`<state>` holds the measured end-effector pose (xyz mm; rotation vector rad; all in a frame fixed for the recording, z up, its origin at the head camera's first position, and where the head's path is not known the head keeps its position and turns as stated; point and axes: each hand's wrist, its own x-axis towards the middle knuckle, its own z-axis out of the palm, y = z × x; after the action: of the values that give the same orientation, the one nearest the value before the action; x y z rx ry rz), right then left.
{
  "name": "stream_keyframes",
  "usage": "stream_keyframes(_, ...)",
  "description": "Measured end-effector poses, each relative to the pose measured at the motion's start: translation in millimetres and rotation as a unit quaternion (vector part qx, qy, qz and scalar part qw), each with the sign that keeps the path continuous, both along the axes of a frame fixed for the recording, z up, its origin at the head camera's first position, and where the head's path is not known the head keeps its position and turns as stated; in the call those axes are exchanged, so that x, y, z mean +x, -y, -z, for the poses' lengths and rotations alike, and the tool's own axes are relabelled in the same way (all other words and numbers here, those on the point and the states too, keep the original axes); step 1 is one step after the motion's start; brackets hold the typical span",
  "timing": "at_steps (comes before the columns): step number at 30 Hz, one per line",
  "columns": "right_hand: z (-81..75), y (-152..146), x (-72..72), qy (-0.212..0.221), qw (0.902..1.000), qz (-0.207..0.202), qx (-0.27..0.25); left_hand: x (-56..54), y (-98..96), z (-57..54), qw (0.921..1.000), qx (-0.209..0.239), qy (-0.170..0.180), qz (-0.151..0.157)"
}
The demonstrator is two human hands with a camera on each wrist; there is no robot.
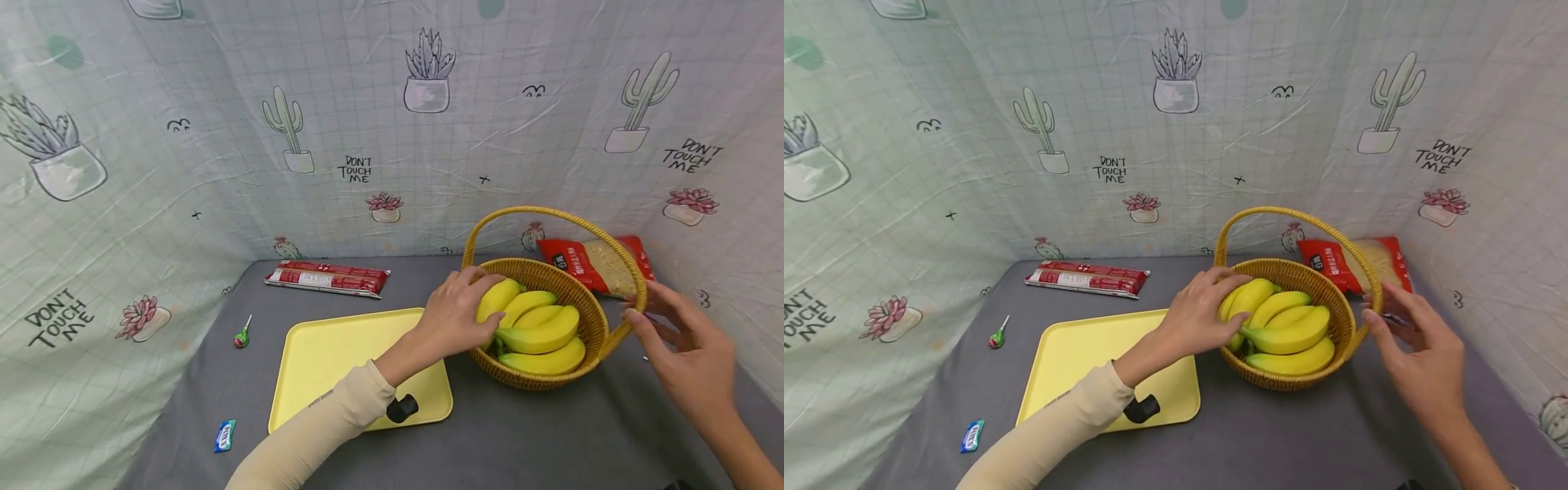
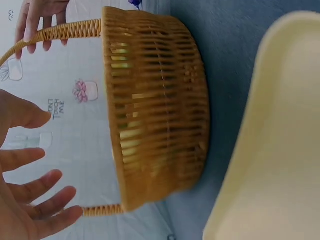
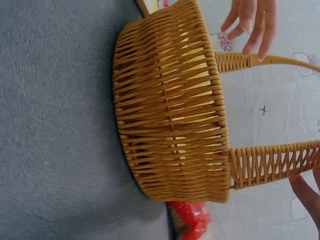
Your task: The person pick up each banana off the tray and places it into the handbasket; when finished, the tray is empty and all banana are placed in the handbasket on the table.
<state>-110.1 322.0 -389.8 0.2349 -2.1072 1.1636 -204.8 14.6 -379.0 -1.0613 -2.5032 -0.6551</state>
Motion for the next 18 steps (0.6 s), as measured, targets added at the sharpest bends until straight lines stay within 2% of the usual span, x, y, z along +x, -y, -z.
stream_keyframes(5, -14.6, 4, -0.8, -0.046, 0.9986, 0.025, 0.01, -0.1, 17.8, -3.3, 0.9997, -0.008, -0.005, -0.022)
stream_keyframes(9, -38.0, 12, -1.5, -0.102, 0.9934, 0.05, 0.018, -1.3, 35.0, -8.4, 0.9995, 0.006, -0.015, -0.029)
stream_keyframes(14, -67.3, 29, -0.4, -0.145, 0.9867, 0.065, 0.033, -3.1, 57.9, -14.2, 0.9989, 0.016, -0.019, -0.041)
stream_keyframes(18, -83.5, 44, 0.5, -0.194, 0.9743, 0.082, 0.08, -1.7, 74.9, -18.2, 0.9983, 0.006, -0.018, -0.055)
